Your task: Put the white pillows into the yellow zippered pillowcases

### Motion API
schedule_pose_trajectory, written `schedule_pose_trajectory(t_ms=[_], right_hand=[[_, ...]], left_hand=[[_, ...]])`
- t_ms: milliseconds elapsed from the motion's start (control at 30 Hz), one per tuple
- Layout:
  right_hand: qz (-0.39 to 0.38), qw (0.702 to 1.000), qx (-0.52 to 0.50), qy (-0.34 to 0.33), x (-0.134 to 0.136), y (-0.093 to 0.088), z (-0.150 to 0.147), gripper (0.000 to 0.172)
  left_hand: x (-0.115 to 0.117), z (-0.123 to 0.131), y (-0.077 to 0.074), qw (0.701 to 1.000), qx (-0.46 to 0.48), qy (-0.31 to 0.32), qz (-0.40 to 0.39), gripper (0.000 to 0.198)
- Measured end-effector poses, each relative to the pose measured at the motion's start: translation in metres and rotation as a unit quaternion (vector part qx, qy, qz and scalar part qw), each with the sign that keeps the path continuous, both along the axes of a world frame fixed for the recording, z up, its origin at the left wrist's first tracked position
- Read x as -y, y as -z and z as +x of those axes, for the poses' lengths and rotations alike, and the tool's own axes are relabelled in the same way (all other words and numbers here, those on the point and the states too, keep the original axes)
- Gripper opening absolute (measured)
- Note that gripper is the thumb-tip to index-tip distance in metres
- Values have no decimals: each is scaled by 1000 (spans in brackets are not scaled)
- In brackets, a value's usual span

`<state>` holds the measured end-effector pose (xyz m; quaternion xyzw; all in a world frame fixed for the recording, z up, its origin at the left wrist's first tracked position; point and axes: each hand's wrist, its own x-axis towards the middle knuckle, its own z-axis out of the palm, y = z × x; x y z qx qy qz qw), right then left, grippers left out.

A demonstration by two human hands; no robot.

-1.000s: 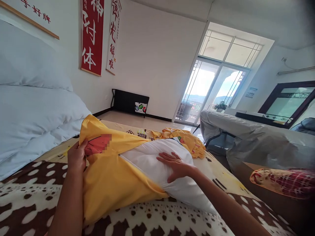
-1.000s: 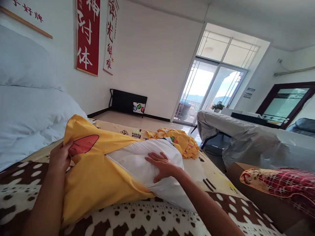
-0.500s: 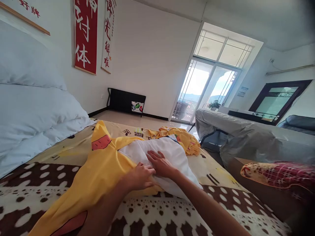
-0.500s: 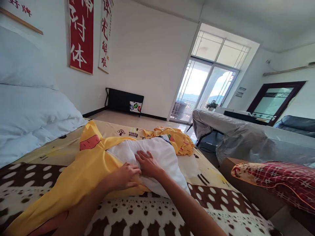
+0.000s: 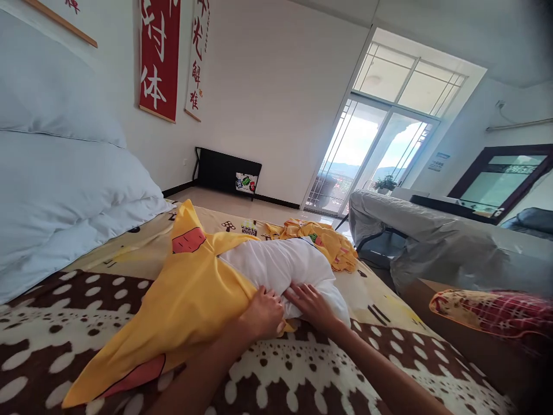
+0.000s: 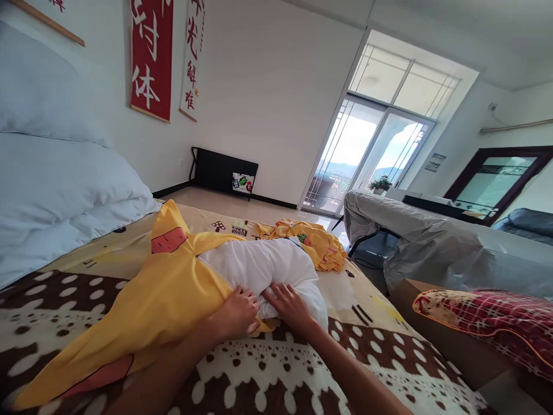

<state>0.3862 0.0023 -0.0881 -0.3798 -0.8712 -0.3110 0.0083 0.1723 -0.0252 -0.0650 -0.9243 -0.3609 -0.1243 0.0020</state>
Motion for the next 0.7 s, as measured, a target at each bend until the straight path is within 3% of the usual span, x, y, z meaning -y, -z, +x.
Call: schedule_pose_trajectory(t_ms=[167, 267, 367, 467, 567, 700], right_hand=[[-22, 998, 29, -50, -26, -77, -48, 22], [-26, 993, 78, -81, -31, -107, -87, 22], [-39, 985, 128, -105, -31, -118, -123, 24], [-57, 980, 150, -122, -29, -121, -147, 26], [-105, 980, 106, -133, -29, -129, -154, 23], [-281, 955, -8, -96, -39, -136, -142, 31]], left_hand=[[15, 11, 2, 999, 18, -14, -25, 31], [23, 20, 7, 998, 45, -25, -24, 32], [25, 29, 13, 996, 80, -44, -16, 33], [21, 28, 9, 988, 132, -69, -24, 27], [15, 12, -9, 980, 183, -73, -38, 21], [9, -16, -37, 974, 212, -73, -35, 14]])
